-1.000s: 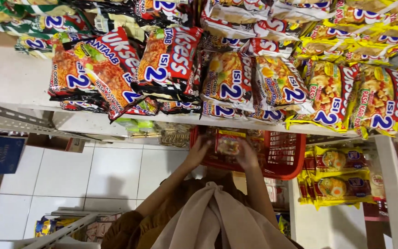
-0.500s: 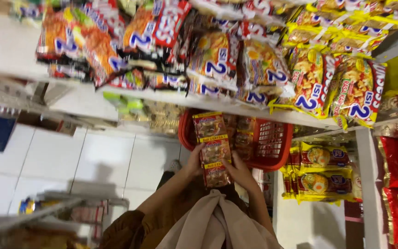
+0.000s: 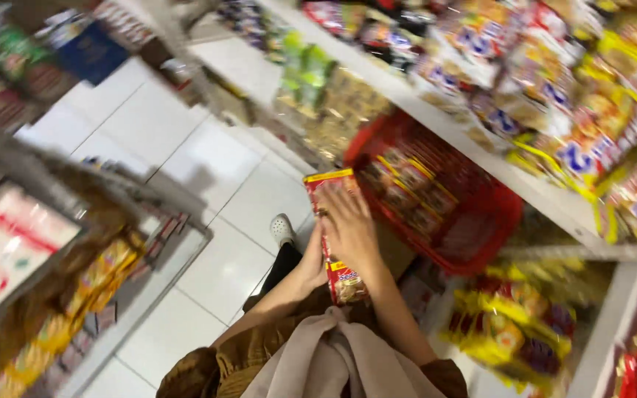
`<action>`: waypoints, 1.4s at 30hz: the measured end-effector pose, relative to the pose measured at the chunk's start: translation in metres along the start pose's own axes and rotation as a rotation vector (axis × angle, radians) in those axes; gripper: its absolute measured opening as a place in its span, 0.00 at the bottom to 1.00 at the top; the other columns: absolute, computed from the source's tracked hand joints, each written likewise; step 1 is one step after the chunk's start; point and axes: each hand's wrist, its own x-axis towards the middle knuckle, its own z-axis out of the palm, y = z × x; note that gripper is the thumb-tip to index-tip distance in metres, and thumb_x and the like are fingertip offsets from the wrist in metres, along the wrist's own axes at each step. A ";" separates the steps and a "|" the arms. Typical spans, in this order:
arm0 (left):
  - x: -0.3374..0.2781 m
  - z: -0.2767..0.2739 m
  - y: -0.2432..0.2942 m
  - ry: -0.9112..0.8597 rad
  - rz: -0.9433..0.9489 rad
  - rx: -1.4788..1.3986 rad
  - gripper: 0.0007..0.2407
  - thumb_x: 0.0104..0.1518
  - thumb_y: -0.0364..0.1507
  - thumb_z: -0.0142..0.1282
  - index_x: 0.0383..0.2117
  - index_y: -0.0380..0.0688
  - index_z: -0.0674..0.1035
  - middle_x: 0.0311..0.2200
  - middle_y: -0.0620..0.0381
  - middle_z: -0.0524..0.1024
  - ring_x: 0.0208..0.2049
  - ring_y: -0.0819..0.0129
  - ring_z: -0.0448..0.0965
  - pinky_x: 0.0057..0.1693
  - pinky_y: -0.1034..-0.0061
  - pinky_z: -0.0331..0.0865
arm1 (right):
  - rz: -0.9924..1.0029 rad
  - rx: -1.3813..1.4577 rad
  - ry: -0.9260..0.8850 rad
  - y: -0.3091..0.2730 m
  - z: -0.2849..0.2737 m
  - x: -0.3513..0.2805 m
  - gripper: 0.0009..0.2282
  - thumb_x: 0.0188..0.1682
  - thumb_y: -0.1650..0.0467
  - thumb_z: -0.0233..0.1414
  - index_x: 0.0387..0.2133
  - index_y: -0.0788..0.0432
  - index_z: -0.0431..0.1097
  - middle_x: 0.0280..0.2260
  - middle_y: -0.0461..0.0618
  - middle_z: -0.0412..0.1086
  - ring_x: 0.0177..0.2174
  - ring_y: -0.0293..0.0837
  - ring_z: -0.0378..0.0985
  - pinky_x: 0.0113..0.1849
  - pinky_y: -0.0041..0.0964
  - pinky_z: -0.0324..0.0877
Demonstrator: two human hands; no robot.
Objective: The person stocks a retail shelf with seasoning packets by taking them from a basket and arranging them in rows.
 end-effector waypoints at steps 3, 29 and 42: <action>-0.053 0.015 0.024 0.216 0.238 0.023 0.31 0.60 0.54 0.39 0.67 0.54 0.62 0.63 0.53 0.70 0.62 0.61 0.71 0.66 0.60 0.64 | -0.166 0.152 -0.152 -0.049 0.011 -0.001 0.27 0.52 0.67 0.48 0.67 0.61 0.56 0.67 0.55 0.56 0.67 0.56 0.54 0.66 0.56 0.42; -0.366 -0.051 0.275 0.216 0.871 0.292 0.30 0.68 0.49 0.35 0.66 0.35 0.62 0.60 0.40 0.70 0.58 0.53 0.73 0.62 0.60 0.68 | -0.413 0.749 0.053 -0.354 0.170 0.023 0.42 0.38 0.75 0.62 0.67 0.65 0.46 0.66 0.68 0.48 0.66 0.64 0.46 0.62 0.52 0.46; -0.533 0.073 0.443 1.113 1.557 2.172 0.37 0.58 0.51 0.55 0.69 0.41 0.61 0.61 0.44 0.67 0.65 0.48 0.62 0.73 0.50 0.48 | -0.454 1.239 0.274 -0.514 0.175 0.196 0.33 0.52 0.80 0.60 0.70 0.63 0.50 0.60 0.50 0.62 0.57 0.41 0.67 0.61 0.36 0.64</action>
